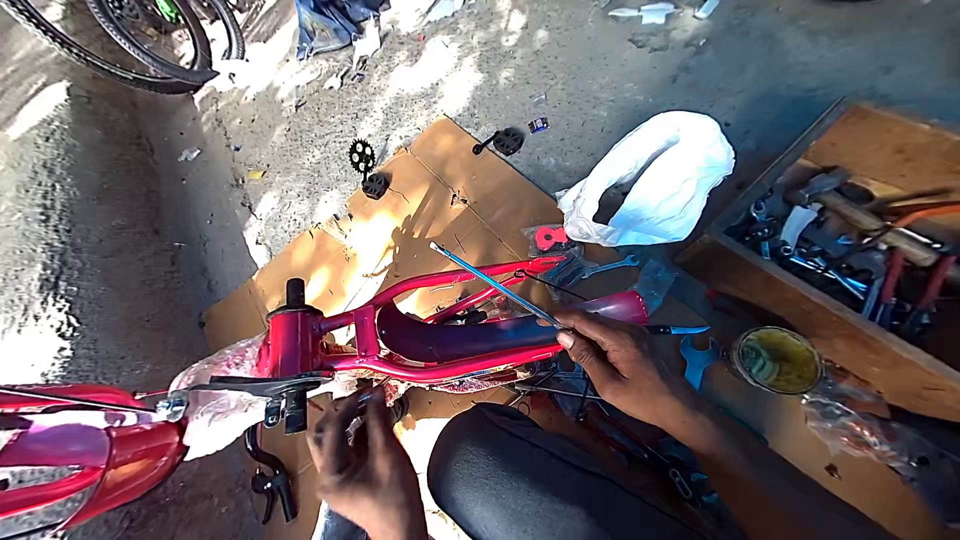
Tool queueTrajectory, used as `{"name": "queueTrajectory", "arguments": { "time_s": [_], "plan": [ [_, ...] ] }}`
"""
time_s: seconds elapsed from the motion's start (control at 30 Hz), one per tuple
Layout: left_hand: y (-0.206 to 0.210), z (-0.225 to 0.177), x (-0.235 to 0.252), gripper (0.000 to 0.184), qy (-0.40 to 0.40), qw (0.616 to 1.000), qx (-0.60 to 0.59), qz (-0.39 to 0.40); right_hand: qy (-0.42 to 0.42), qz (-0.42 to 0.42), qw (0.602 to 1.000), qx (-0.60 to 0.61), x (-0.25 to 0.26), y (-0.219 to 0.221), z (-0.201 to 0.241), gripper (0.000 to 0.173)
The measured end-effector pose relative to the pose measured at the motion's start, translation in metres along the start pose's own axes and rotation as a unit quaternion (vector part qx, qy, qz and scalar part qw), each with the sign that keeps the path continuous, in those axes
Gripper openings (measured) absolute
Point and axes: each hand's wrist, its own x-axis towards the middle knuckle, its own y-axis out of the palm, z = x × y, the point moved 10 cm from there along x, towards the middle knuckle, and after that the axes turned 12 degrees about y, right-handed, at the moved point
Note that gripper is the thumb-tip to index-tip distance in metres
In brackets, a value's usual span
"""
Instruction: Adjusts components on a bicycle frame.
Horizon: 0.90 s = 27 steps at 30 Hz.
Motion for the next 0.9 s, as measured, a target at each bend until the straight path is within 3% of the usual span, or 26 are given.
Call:
{"name": "queueTrajectory", "arguments": {
  "time_s": [0.1,0.2,0.7,0.9],
  "plan": [
    [-0.018,0.012,-0.008,0.006,-0.142,0.965,-0.173,-0.136,0.002,0.008,1.0,0.01,0.0,0.001,-0.002,0.033],
    [-0.017,0.015,-0.011,0.01,-0.184,0.934,-0.241,-0.187,0.0,0.0,1.0,0.003,-0.002,0.001,-0.001,0.033],
    [0.003,-0.011,-0.011,0.018,-0.005,0.961,-0.264,-0.084,-0.023,-0.015,1.0,0.002,-0.004,-0.002,0.003,0.031],
    [0.006,-0.013,-0.012,0.015,0.0,0.967,-0.243,-0.071,-0.017,-0.017,1.0,0.008,-0.004,-0.002,0.003,0.031]
  ]
}}
